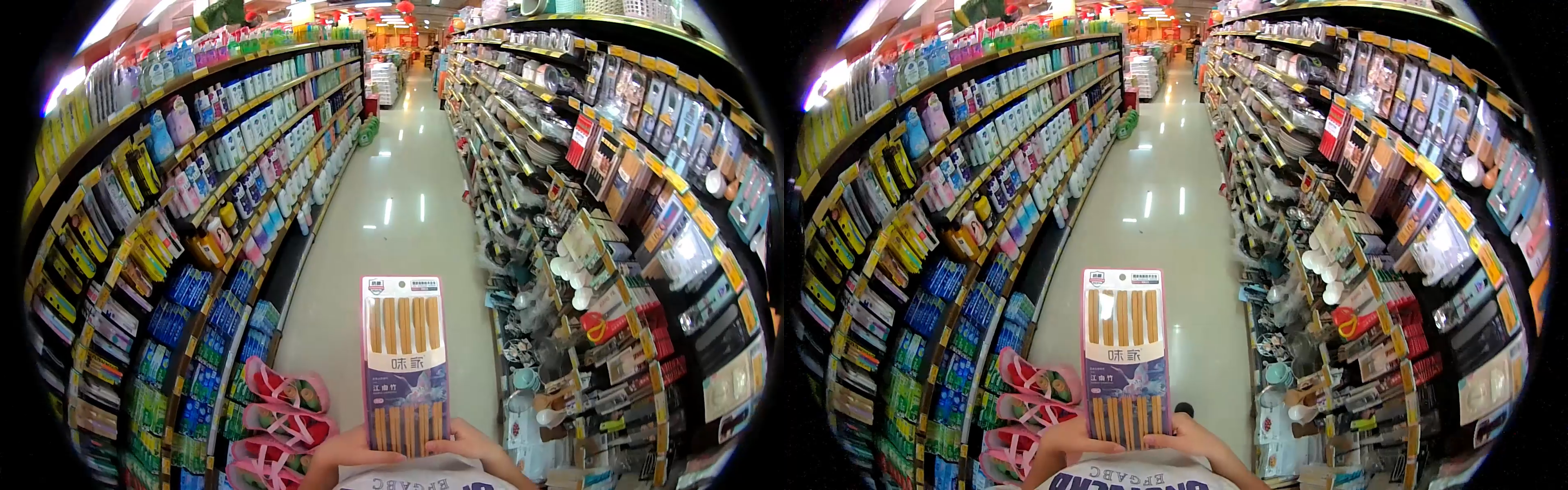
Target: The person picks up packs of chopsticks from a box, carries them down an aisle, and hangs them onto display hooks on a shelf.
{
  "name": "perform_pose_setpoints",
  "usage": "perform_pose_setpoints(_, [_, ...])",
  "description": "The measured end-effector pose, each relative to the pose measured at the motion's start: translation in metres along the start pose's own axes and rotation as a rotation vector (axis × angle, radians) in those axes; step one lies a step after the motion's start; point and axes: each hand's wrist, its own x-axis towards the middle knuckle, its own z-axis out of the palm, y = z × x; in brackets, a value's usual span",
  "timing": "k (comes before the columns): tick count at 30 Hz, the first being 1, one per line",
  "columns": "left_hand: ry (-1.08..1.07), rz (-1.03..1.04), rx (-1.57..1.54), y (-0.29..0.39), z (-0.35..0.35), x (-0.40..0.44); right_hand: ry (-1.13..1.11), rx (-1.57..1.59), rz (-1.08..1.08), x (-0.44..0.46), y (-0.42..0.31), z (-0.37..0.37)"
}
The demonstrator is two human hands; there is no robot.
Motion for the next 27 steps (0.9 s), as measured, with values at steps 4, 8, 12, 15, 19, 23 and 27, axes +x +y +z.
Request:
perform_pose_setpoints(4, [0.055, 0.146, 0.094, 0.028, -0.019, 0.05, -0.021, -0.01, -0.127, 0.023, -0.022, -0.055])
perform_pose_setpoints(8, [0.039, 0.11, 0.09, 0.039, -0.032, 0.105, -0.035, -0.106, -0.197, 0.033, -0.04, -0.114])
perform_pose_setpoints(12, [-0.016, 0.151, 0.065, 0.045, -0.039, 0.162, 0.027, -0.177, -0.192, 0.037, -0.046, -0.169])
perform_pose_setpoints(15, [-0.003, 0.173, 0.031, 0.047, -0.045, 0.192, 0.006, -0.127, -0.141, 0.043, -0.043, -0.196])
perform_pose_setpoints(19, [-0.053, 0.1, 0.003, 0.055, -0.06, 0.22, 0.047, -0.001, -0.089, 0.048, -0.048, -0.213])
perform_pose_setpoints(23, [-0.087, 0.023, 0.028, 0.067, -0.085, 0.249, 0.134, 0.079, -0.037, 0.065, -0.048, -0.232])
perform_pose_setpoints(27, [-0.179, 0.077, 0.058, 0.081, -0.122, 0.28, 0.209, 0.047, -0.131, 0.095, -0.053, -0.25])
